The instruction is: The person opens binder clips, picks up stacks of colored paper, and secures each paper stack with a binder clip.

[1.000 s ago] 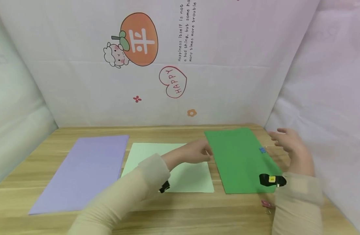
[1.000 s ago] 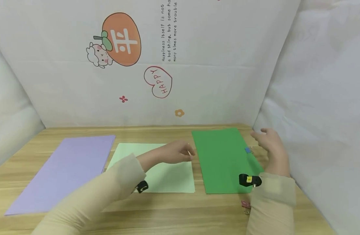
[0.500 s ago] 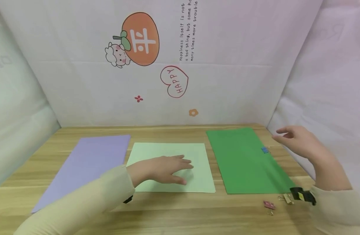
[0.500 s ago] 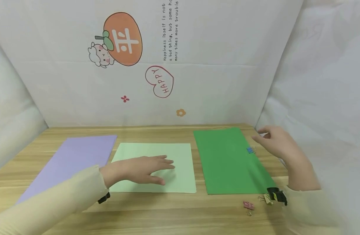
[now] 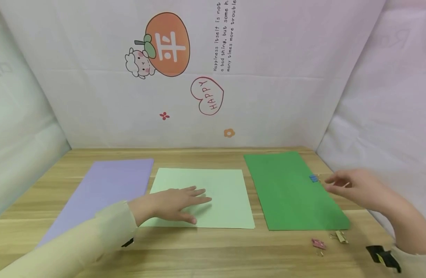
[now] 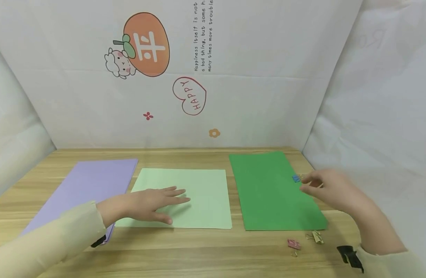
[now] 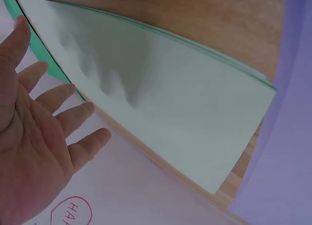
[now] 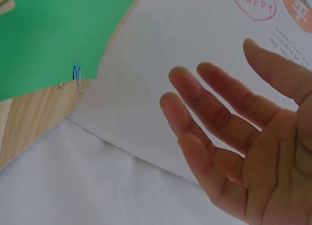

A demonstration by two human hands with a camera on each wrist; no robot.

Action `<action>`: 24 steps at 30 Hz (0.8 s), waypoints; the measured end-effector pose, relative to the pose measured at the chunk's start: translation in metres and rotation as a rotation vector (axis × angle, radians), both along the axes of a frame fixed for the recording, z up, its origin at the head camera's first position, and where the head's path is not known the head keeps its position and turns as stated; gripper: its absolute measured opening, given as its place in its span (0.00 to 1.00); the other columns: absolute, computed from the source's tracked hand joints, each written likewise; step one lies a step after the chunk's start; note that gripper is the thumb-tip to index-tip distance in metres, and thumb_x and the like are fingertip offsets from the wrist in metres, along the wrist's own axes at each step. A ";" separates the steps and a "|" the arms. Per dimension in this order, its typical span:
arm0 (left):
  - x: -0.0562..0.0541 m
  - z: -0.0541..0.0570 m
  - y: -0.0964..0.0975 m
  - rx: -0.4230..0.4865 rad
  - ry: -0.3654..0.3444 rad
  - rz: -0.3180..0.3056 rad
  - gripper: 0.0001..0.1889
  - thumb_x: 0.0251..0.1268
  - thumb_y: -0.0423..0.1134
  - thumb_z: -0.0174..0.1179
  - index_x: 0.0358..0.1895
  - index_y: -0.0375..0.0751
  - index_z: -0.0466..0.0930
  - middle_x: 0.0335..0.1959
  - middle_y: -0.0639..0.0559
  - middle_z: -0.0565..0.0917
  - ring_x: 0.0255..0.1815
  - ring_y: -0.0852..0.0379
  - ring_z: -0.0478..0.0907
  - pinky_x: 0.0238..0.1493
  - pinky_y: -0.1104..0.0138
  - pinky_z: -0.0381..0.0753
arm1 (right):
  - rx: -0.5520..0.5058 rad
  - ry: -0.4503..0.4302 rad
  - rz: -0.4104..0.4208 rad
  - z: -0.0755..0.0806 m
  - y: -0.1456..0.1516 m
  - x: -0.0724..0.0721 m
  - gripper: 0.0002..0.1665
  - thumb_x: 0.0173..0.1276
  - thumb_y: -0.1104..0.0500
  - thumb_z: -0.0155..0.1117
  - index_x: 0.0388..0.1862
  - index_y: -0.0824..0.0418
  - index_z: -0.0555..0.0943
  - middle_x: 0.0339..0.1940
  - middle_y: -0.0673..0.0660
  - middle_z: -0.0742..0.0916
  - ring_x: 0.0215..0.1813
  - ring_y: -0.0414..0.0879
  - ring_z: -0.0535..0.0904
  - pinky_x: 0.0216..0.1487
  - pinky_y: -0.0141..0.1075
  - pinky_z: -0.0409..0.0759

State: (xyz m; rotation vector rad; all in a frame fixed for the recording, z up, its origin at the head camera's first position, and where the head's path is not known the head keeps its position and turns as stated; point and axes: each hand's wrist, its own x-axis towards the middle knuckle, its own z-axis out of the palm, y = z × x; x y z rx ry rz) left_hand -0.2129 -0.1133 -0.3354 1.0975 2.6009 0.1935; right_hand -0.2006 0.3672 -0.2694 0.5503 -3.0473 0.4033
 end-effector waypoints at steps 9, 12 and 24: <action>0.005 -0.003 -0.001 -0.065 0.020 0.027 0.35 0.71 0.60 0.53 0.79 0.65 0.53 0.82 0.51 0.53 0.83 0.44 0.47 0.73 0.37 0.58 | -0.055 -0.202 0.229 -0.019 -0.009 0.013 0.05 0.71 0.57 0.64 0.39 0.57 0.84 0.34 0.45 0.86 0.35 0.27 0.76 0.32 0.29 0.77; 0.006 -0.006 -0.002 -0.075 0.015 0.046 0.34 0.72 0.62 0.51 0.78 0.67 0.53 0.82 0.51 0.52 0.83 0.44 0.47 0.74 0.37 0.57 | -0.061 -0.246 0.282 -0.027 -0.012 0.017 0.03 0.69 0.58 0.65 0.35 0.56 0.84 0.28 0.42 0.83 0.30 0.27 0.73 0.28 0.29 0.74; 0.006 -0.016 0.000 -0.081 -0.024 0.081 0.35 0.72 0.63 0.50 0.79 0.71 0.49 0.83 0.54 0.44 0.83 0.45 0.41 0.71 0.38 0.63 | -0.068 -0.458 0.253 -0.052 -0.026 0.040 0.12 0.58 0.53 0.74 0.29 0.52 0.77 0.23 0.44 0.77 0.27 0.31 0.68 0.25 0.30 0.67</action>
